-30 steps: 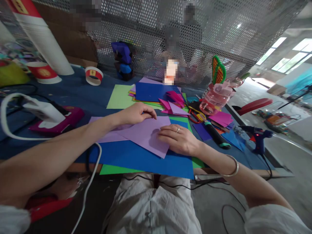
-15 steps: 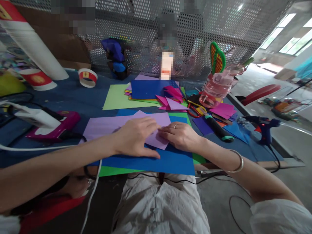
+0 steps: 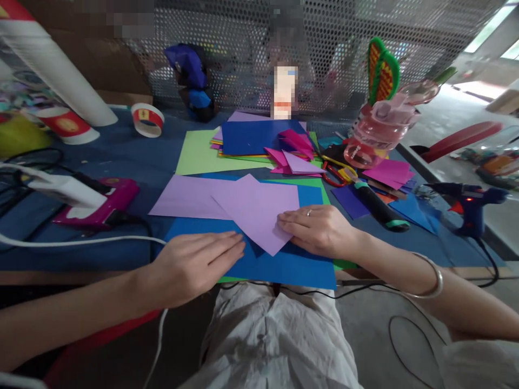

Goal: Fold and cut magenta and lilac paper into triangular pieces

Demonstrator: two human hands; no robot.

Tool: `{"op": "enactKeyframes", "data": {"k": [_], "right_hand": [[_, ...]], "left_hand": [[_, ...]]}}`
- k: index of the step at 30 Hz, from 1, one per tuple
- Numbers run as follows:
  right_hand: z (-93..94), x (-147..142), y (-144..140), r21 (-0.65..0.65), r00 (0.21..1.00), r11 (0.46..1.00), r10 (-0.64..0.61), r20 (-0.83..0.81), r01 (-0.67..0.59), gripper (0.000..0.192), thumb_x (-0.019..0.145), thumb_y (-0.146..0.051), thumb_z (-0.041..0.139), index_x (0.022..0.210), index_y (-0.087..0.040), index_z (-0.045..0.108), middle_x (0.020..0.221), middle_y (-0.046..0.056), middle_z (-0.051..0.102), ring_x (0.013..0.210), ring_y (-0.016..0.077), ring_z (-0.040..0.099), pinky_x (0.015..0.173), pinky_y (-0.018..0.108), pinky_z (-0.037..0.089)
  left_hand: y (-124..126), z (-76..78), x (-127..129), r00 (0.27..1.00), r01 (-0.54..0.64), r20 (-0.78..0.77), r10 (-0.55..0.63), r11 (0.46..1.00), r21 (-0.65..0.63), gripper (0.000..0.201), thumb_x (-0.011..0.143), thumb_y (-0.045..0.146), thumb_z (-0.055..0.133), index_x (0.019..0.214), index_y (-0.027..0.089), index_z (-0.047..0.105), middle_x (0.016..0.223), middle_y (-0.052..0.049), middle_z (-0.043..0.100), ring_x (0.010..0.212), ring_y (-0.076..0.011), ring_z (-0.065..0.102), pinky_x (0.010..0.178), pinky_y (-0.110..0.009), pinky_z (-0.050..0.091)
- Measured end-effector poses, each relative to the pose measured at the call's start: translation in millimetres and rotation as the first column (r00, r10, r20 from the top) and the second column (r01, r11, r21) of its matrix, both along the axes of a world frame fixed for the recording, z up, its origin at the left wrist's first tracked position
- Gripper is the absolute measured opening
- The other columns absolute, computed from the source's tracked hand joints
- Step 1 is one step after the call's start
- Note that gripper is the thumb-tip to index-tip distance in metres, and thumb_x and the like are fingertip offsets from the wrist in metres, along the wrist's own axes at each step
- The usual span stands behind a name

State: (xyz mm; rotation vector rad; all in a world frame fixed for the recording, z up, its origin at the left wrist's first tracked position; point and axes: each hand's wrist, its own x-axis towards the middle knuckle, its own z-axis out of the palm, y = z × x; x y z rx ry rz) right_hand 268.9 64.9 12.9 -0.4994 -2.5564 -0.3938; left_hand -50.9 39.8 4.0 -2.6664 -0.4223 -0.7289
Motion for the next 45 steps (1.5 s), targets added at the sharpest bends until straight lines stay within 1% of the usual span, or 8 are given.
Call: {"op": "enactKeyframes", "data": {"k": [10,22,25,28,32,34,38,45], "right_hand": [[0.4,-2,0,0.019,1.0,1.0,0.016,-0.012,-0.016,0.021,0.106,-0.02,0.056,0.109,-0.012,0.075,0.109,0.01,0.084,0.092,0.0188,0.082,0.08,0.029,0.066],[-2.0,3,-21,-0.16,0.985,0.975,-0.165,-0.052,0.154,0.025,0.109,-0.033,0.056,0.098,-0.021,0.075,0.093,0.004,0.083,0.076,0.0135,0.076,0.071,0.024,0.057],[-1.8,2,-27,-0.135,0.968,0.969,-0.224,-0.112,0.209,0.025,0.109,-0.035,0.056,0.1,-0.02,0.074,0.077,0.001,0.079,0.067,0.0132,0.072,0.064,0.024,0.053],[0.4,0,-28,-0.27,0.919,0.921,-0.34,-0.2,0.282,0.024,0.108,-0.037,0.059,0.12,-0.019,0.069,0.075,-0.001,0.077,0.063,0.0131,0.07,0.062,0.024,0.05],[7.1,-3,-21,-0.64,0.859,0.719,-0.481,-0.177,0.271,0.037,0.1,-0.033,0.069,0.133,-0.022,0.058,0.075,-0.005,0.073,0.065,0.0122,0.069,0.061,0.022,0.048],[10.5,-5,-17,-0.752,0.846,0.612,-0.513,-0.144,0.243,0.037,0.095,-0.029,0.073,0.129,-0.022,0.058,0.072,-0.007,0.07,0.063,0.0122,0.067,0.059,0.022,0.046],[14.7,-7,-13,-0.844,0.846,0.489,-0.526,-0.085,0.219,0.03,0.093,-0.026,0.073,0.117,-0.023,0.057,0.069,-0.008,0.068,0.06,0.0125,0.065,0.058,0.024,0.043],[13.1,-6,-16,-0.804,0.883,0.559,-0.459,-0.097,0.202,0.023,0.094,-0.022,0.073,0.112,-0.023,0.057,0.071,-0.008,0.065,0.061,0.0111,0.062,0.058,0.022,0.044]], "left_hand": [[1,30.3,29,0.994,-0.108,-0.005,0.107,0.992,-0.07,0.027,0.107,0.031,0.058,0.113,0.009,0.072,0.103,-0.013,0.081,0.092,-0.0227,0.079,0.082,-0.032,0.065],[24,14.5,35,0.988,0.015,0.149,0.035,0.948,-0.319,0.024,0.107,0.023,0.054,0.1,0.025,0.077,0.089,0.0,0.085,0.074,-0.0146,0.081,0.071,-0.022,0.061],[22,18.2,39,0.962,-0.058,0.205,0.183,0.864,-0.499,0.019,0.105,0.034,0.059,0.099,0.025,0.075,0.077,0.003,0.081,0.065,-0.0151,0.077,0.06,-0.022,0.057],[26,22.9,45,0.912,-0.135,0.167,0.374,0.659,-0.74,0.023,0.101,0.042,0.062,0.114,0.025,0.067,0.063,0.007,0.07,0.057,-0.015,0.07,0.052,-0.022,0.051],[36,26.5,52,0.887,-0.117,0.146,0.438,0.519,-0.847,0.032,0.096,0.039,0.064,0.124,0.025,0.054,0.07,0.007,0.066,0.05,-0.0121,0.06,0.048,-0.022,0.047],[40,24.9,53,0.886,-0.146,0.141,0.442,0.553,-0.82,0.031,0.096,0.038,0.066,0.121,0.025,0.055,0.085,0.003,0.072,0.048,-0.0101,0.059,0.044,-0.022,0.045],[40,15.4,49,0.949,-0.209,0.093,0.303,0.82,-0.532,0.016,0.104,0.031,0.056,0.111,0.024,0.068,0.123,-0.007,0.075,0.08,-0.0177,0.076,0.067,-0.029,0.061],[36,9.2,38,0.995,-0.063,-0.091,0.041,0.963,-0.262,0.056,0.1,0.005,0.041,0.148,0.026,0.06,0.154,-0.004,0.063,0.142,-0.0284,0.059,0.118,-0.044,0.052]]}}
